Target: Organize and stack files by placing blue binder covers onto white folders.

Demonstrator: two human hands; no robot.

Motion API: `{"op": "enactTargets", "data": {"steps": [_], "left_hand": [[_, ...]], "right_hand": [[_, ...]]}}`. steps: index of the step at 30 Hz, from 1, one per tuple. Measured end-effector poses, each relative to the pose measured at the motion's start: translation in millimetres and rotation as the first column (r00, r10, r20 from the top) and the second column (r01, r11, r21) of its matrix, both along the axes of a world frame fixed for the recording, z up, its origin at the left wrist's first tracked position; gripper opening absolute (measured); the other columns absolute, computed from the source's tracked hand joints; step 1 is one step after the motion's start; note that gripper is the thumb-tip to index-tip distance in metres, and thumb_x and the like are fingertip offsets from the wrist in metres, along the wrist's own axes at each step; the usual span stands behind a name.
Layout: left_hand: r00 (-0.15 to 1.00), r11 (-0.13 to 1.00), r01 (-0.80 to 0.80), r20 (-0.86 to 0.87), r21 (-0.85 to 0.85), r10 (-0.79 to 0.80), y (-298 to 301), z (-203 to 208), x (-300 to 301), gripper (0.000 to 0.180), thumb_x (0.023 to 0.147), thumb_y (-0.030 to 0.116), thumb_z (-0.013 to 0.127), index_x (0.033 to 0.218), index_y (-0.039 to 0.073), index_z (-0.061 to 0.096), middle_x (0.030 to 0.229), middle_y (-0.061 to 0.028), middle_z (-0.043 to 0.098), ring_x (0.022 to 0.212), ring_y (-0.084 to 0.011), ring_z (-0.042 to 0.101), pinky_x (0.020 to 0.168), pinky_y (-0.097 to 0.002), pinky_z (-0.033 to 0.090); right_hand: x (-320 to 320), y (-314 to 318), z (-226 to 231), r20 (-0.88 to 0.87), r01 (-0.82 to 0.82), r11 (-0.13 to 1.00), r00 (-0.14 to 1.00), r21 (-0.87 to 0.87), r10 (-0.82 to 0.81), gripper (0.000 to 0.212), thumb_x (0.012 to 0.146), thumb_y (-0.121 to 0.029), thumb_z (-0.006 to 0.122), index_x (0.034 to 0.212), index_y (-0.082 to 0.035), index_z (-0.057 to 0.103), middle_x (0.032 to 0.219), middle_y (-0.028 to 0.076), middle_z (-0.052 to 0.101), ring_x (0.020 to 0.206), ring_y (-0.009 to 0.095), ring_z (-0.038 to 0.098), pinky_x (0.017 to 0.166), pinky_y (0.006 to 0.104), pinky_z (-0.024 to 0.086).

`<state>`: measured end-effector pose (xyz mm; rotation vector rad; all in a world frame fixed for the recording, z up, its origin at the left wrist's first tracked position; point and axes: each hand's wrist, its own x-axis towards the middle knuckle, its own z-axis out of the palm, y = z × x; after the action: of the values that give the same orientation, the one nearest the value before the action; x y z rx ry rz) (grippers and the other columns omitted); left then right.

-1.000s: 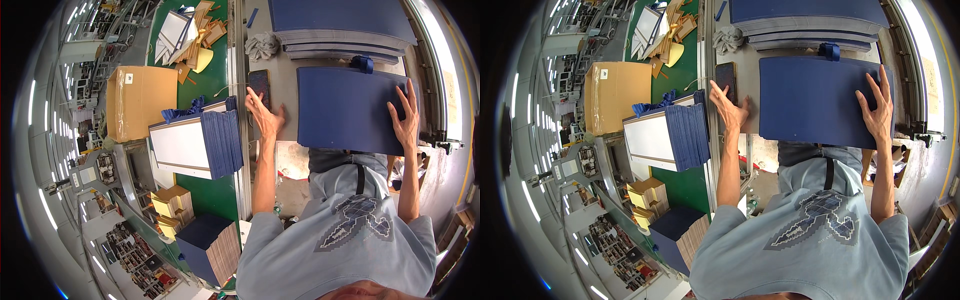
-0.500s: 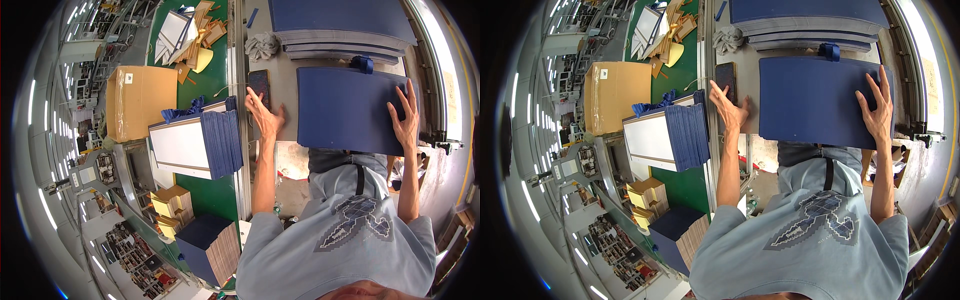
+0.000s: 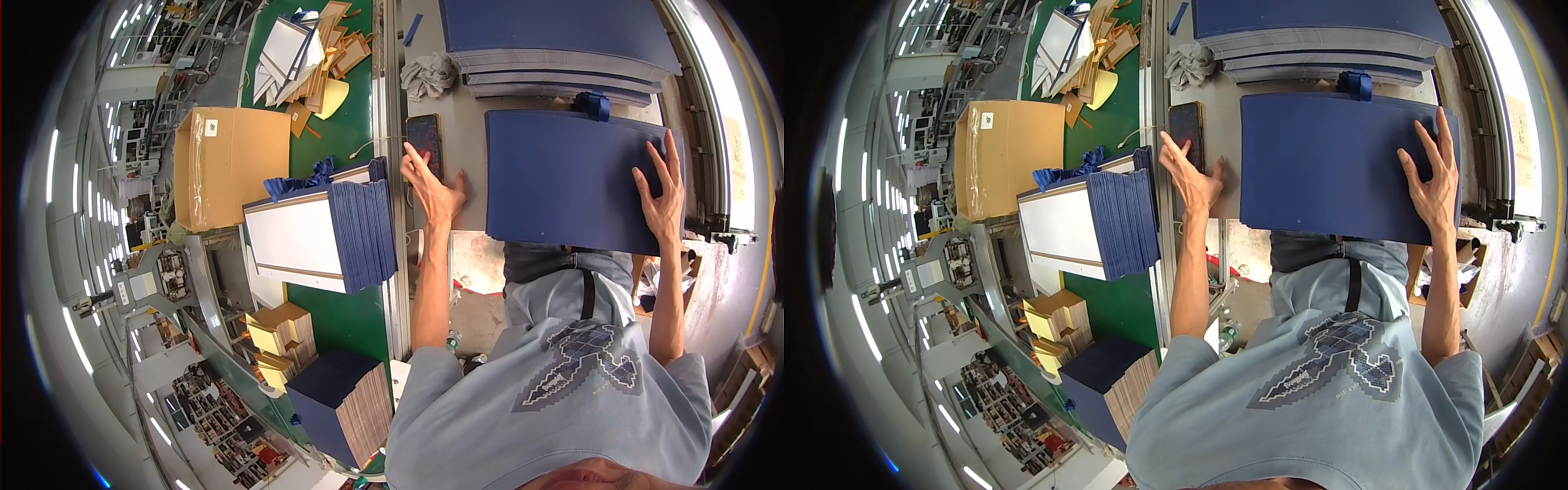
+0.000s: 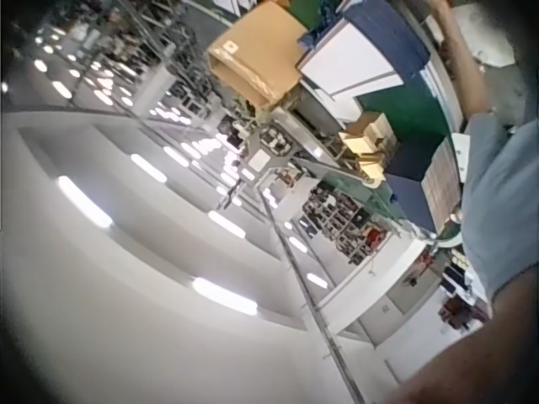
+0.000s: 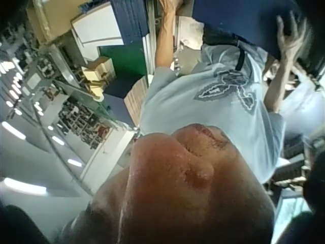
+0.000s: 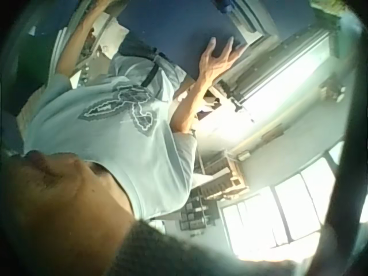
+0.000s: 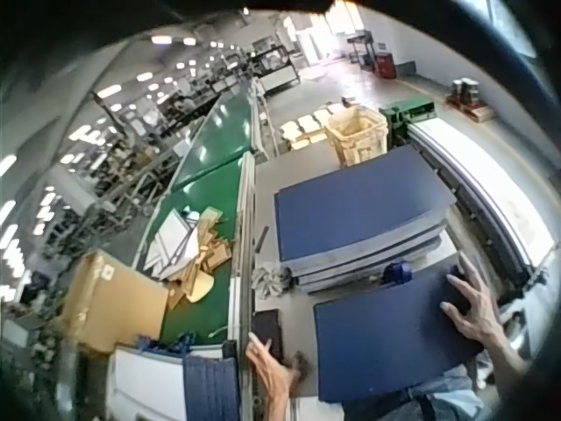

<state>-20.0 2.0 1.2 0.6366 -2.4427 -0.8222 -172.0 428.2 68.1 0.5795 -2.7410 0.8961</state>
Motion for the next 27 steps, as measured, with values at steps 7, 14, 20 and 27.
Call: {"op": "enactTargets", "data": {"steps": [7,14,20,27], "left_hand": [[0.968,0.997,0.058,-0.243,-0.041,-0.066,-9.9,0.2,2.0,0.128,0.078,0.015,0.086,0.175,0.005,0.002,0.158,-0.0327,0.025,0.128,-0.0471,0.063,0.11,-0.0555,0.051],[0.943,0.999,-0.002,-0.333,-0.035,-0.01,-15.9,-2.9,22.0,0.125,0.078,0.009,0.081,0.173,0.001,0.002,0.162,-0.0353,0.022,0.13,-0.0465,0.059,0.113,-0.0552,0.05],[0.956,1.0,0.005,-0.294,-0.022,-0.011,-14.6,-9.3,31.3,0.126,0.077,0.006,0.081,0.173,0.002,0.001,0.162,-0.0357,0.023,0.129,-0.0465,0.059,0.113,-0.0554,0.049],[0.96,0.999,0.003,-0.278,-0.035,-0.012,-16.5,-9.8,25.2,0.125,0.076,0.003,0.08,0.174,0.003,0.002,0.161,-0.0363,0.023,0.128,-0.0466,0.06,0.112,-0.055,0.049]], "right_hand": [[-0.5,0.2,0.5,0.017,0.003,1.0,1.0,0.014,-0.004,0.055,0.1,-0.041,0.076,0.15,-0.018,0.067,0.176,0.007,0.036,0.158,0.033,0.041,0.127,0.0548,0.041],[-0.5,-1.0,2.8,0.004,-0.009,1.0,1.0,0.008,0.009,0.056,0.1,-0.041,0.076,0.15,-0.017,0.067,0.176,0.008,0.036,0.158,0.034,0.042,0.126,0.0541,0.041],[0.1,-1.5,4.2,0.011,-0.005,1.0,1.0,0.009,0.005,0.056,0.101,-0.04,0.076,0.15,-0.017,0.066,0.176,0.008,0.037,0.158,0.034,0.042,0.126,0.0539,0.041],[-1.2,-1.1,3.0,0.0,-0.008,1.0,1.0,0.022,0.008,0.055,0.101,-0.041,0.076,0.15,-0.017,0.067,0.176,0.007,0.037,0.158,0.033,0.043,0.126,0.0536,0.042]]}}
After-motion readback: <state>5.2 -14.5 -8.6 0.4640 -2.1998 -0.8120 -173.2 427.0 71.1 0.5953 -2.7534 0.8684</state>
